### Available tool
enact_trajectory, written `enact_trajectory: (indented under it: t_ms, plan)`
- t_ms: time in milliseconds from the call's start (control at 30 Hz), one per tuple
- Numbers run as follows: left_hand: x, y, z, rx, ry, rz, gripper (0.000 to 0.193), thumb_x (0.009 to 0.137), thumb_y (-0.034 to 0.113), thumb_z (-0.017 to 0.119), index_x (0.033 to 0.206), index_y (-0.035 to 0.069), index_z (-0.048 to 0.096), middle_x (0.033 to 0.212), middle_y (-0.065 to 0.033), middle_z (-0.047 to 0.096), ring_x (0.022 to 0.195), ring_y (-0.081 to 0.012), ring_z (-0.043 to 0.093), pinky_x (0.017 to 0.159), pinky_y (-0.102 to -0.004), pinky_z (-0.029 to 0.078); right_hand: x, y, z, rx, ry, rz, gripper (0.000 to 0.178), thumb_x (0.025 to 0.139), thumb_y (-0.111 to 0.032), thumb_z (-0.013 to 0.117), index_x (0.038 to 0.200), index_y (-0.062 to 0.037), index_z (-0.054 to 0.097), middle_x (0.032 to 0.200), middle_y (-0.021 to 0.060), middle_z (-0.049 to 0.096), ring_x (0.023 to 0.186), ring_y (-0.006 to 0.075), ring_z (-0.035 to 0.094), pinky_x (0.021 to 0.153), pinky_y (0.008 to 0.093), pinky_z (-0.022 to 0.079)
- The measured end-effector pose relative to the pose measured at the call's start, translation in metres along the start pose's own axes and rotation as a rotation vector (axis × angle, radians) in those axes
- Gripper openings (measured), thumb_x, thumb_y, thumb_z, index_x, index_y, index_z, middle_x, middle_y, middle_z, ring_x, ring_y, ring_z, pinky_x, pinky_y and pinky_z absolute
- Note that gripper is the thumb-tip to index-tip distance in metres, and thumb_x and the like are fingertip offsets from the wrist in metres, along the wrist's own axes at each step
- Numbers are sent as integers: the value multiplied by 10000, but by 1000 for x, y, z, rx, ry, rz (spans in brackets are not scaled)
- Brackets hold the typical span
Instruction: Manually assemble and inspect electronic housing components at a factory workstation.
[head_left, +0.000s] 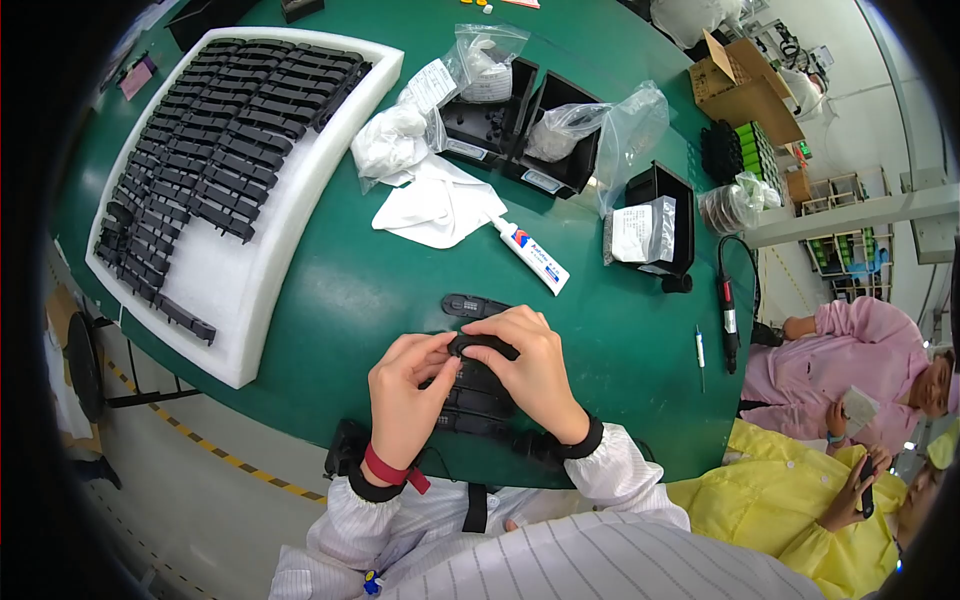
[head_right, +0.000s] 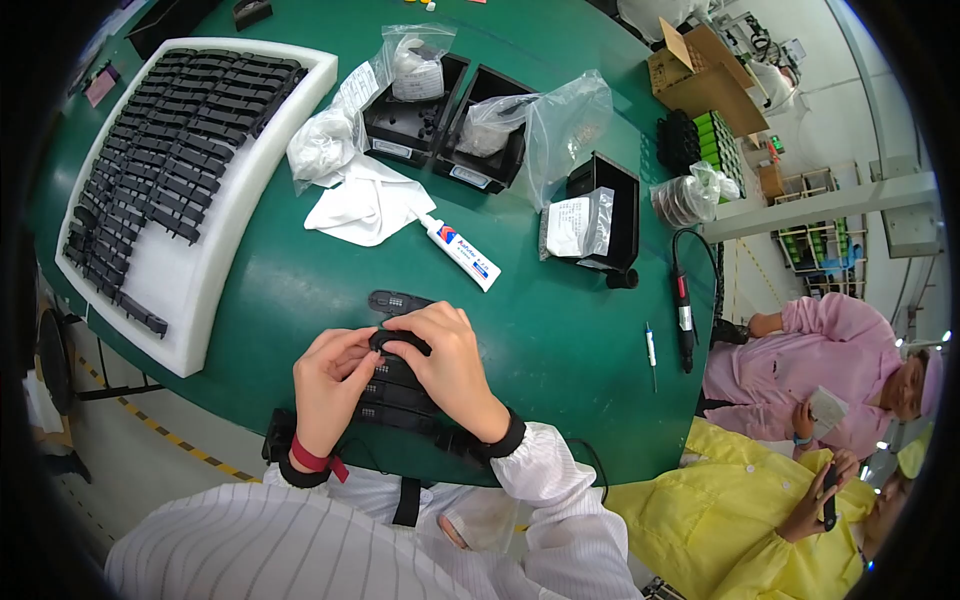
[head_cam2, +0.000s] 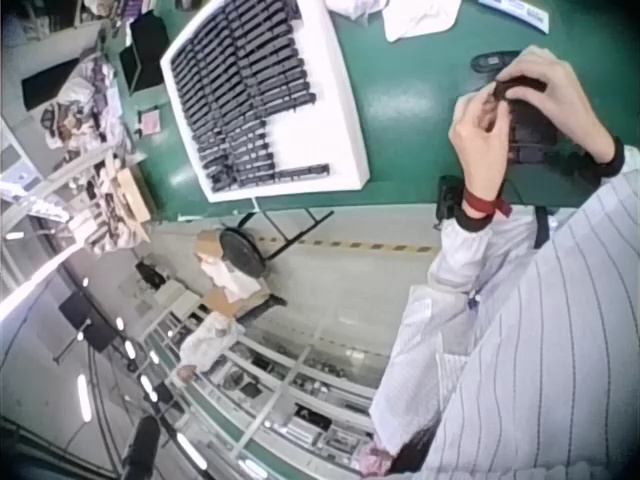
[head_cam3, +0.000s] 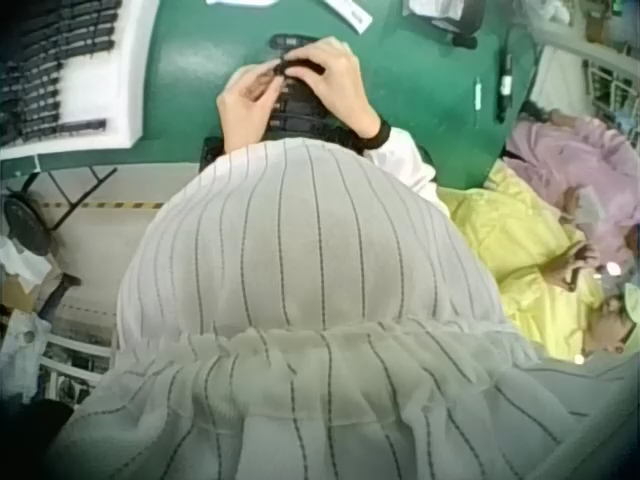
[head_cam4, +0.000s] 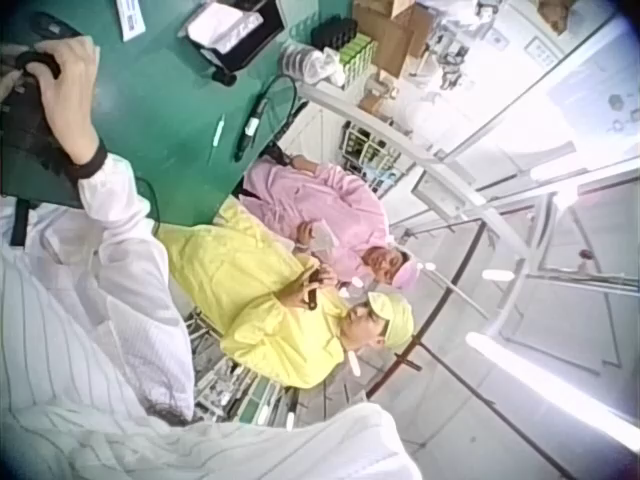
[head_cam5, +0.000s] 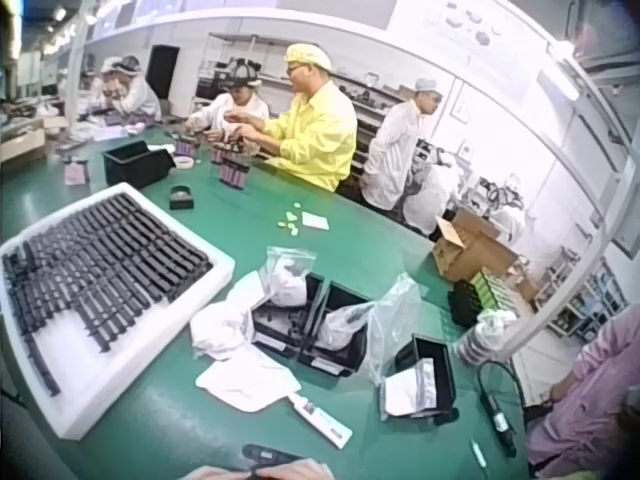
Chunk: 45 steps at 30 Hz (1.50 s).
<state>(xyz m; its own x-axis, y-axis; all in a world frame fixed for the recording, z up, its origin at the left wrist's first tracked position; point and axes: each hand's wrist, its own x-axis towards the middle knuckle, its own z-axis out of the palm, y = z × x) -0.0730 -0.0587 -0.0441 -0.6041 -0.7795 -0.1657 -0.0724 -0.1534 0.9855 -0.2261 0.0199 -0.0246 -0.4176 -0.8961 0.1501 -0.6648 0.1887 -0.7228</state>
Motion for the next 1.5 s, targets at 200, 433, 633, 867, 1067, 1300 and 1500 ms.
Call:
enact_trajectory:
  t_ms: [200,433,633,867,1067,1300,1500]
  plan:
    - [15,4,-5,165,41,33,257,870,-81,677,1126,-70,693,964,-98,656,843,-155,706,755,-264,590,11,1,-10,8,6,-28,218,825,-75,759,1037,-34,736,975,103,725,905,280,645,822,368,501]
    - [25,-1,-11,418,67,143,226,843,-32,715,1069,-49,711,880,-97,629,639,-130,595,593,-260,496,70,10,-36,-168,47,-141,118,885,-58,684,988,-10,716,954,149,704,916,340,652,815,404,508]
    - [27,-4,-7,426,80,182,234,830,-53,712,1063,-50,696,901,-100,591,629,-150,574,598,-280,487,182,52,-21,-377,239,-435,98,881,-65,627,886,1,700,877,132,679,889,325,631,818,413,485]
    - [18,-1,-21,338,117,135,219,820,-64,717,1035,-35,688,936,-102,608,636,-149,573,598,-276,485,260,69,6,-1078,110,-386,47,718,-88,701,694,-94,740,723,99,698,860,246,644,850,353,409]
    - [4,4,-33,421,-45,81,238,773,9,791,998,0,713,948,-97,607,749,-204,579,667,-316,493,254,62,7,-1142,68,-377,73,727,-102,701,713,-115,772,741,85,725,897,229,645,873,349,397]
    - [2,1,-27,560,-127,203,274,746,89,823,996,16,735,962,-104,574,954,-294,527,824,-387,471,162,5,-29,-134,149,-247,56,798,-80,749,795,-26,733,745,73,670,704,247,640,663,376,482]
    - [-3,-1,-22,582,-24,332,210,769,31,788,973,22,740,948,-94,638,888,-281,577,749,-366,492,39,-20,-28,284,-99,55,94,777,-25,803,866,-8,780,847,76,754,732,122,679,632,259,517]
